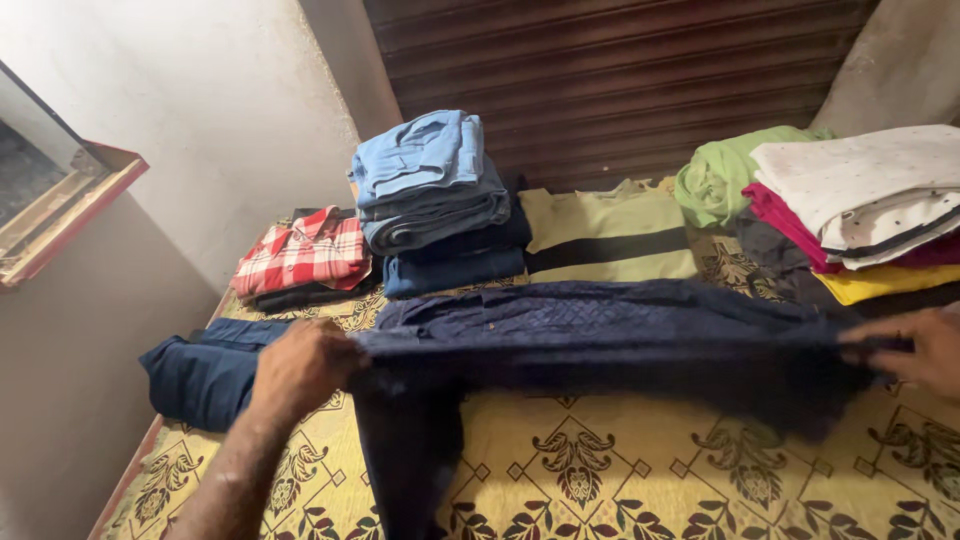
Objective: The person folds a dark blue patterned shirt on a patterned surface, smoothing and aligning it before folding it into a compact rectangle. The person then stacks the folded shirt with other folded garments already present.
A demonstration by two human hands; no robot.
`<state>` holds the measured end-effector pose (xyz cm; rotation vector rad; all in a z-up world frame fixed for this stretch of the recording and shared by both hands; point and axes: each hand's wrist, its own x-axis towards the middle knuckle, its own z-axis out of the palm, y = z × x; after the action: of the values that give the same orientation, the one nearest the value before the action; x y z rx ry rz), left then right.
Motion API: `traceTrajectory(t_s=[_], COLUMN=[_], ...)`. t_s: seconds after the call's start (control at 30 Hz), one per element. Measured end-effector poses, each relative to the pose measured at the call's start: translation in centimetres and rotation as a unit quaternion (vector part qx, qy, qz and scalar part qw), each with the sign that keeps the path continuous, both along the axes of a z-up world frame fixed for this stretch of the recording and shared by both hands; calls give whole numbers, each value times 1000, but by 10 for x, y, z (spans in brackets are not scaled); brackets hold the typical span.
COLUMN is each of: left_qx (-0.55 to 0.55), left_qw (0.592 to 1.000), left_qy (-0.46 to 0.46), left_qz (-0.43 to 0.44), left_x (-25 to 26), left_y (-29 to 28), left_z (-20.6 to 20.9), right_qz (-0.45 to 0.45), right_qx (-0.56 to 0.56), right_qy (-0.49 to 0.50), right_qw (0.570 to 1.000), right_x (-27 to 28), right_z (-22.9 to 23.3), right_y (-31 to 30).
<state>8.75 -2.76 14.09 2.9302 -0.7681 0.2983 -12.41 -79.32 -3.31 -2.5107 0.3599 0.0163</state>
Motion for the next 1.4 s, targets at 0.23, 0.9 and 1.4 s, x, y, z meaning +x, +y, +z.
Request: traceTrajectory(t_s=[0.23,0.9,1.4], left_qx=[-124,38,-15], left_qw=[977,963,988], left_qy=[-165,111,84], left_qz=[-51,-242,-125], left_x=[25,-54,-37], left_y=[-15,25,27], left_z=[50,-70,-74], right_qz=[-103,394,519], right_qx=[-20,-131,-9], right_qy=[-226,-257,-221], right_qw=[968,873,825], right_x=[37,-29,6], right_z=[11,-13,-49], right_y=[-18,334,418])
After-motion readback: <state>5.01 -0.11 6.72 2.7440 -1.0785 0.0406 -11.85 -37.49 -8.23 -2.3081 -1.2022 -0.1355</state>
